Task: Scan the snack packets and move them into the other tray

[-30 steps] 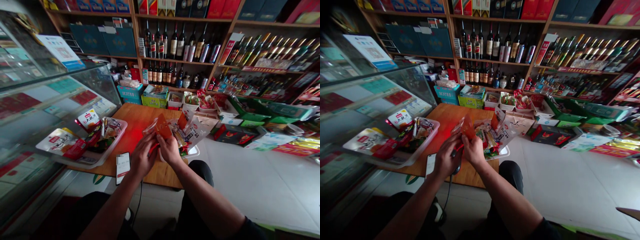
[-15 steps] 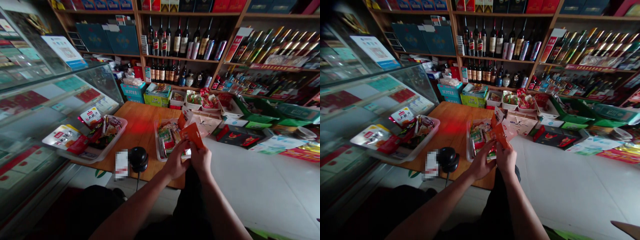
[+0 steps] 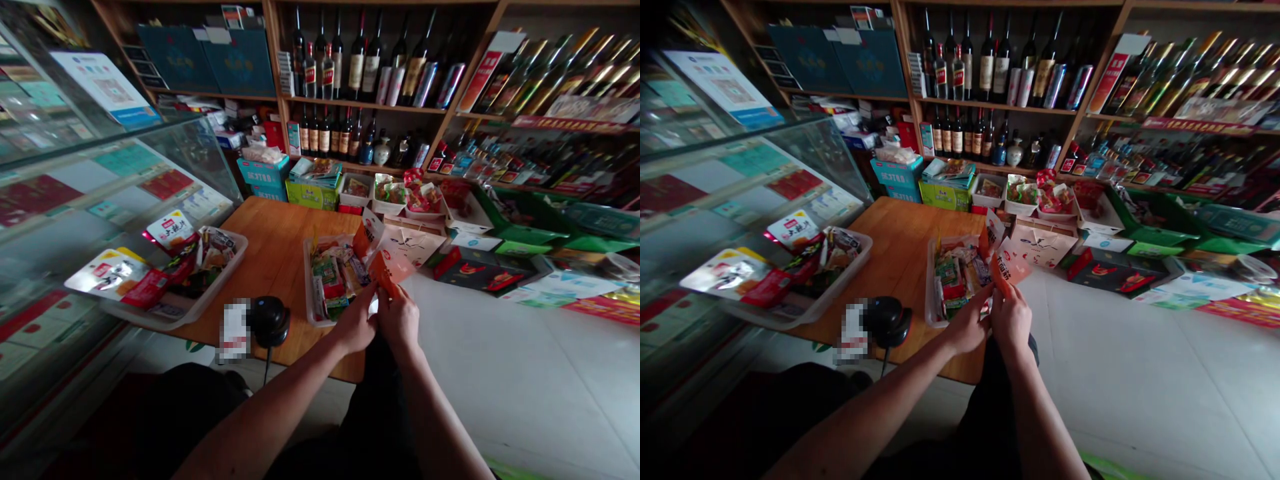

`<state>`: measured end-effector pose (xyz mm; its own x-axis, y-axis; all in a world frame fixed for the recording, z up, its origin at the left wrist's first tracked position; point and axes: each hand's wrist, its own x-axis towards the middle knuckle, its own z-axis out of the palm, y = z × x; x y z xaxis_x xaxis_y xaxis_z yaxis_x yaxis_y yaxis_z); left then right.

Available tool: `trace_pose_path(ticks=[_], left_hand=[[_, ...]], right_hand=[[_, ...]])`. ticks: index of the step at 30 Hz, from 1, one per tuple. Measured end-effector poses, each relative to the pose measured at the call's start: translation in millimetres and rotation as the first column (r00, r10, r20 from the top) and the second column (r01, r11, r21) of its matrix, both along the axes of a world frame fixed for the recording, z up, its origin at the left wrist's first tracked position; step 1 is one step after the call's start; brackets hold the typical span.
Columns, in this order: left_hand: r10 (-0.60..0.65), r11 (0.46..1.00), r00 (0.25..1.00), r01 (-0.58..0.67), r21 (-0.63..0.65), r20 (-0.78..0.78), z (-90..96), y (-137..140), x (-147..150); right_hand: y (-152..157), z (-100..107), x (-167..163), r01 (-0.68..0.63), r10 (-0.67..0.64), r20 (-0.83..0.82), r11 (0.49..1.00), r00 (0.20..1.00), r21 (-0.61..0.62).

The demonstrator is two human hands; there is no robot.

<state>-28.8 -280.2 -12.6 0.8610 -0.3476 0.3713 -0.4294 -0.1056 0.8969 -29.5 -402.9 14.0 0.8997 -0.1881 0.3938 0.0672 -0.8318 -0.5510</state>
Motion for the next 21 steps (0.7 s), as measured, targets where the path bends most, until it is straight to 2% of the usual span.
trace_pose_path(ticks=[5,11,16,18,21], left_hand=[[-0.034,0.997,0.988,0.024,-0.068,-0.152,-4.0,-4.1,10.1],[-0.103,0.980,0.936,0.038,-0.193,-0.336,-26.6,-8.7,16.4],[-0.008,0.994,0.941,-0.029,-0.103,-0.339,-31.7,-6.2,9.3],[0.032,0.997,0.952,-0.052,-0.057,-0.303,-25.3,-2.3,3.3],[0.095,0.995,0.968,-0.097,0.001,-0.231,-10.1,6.3,-8.1]], right_hand=[[-1.1,-8.7,14.6,0.027,-0.040,-0.124,0.994,0.991,-0.103],[-1.1,-27.0,29.8,0.023,-0.101,-0.346,0.975,0.933,-0.221],[-2.4,-34.2,31.5,0.057,-0.118,-0.352,0.982,0.929,-0.180],[-4.1,-35.5,29.3,0.100,-0.141,-0.315,0.985,0.939,-0.143],[-7.2,-35.4,22.9,0.174,-0.175,-0.194,0.985,0.965,-0.022]])
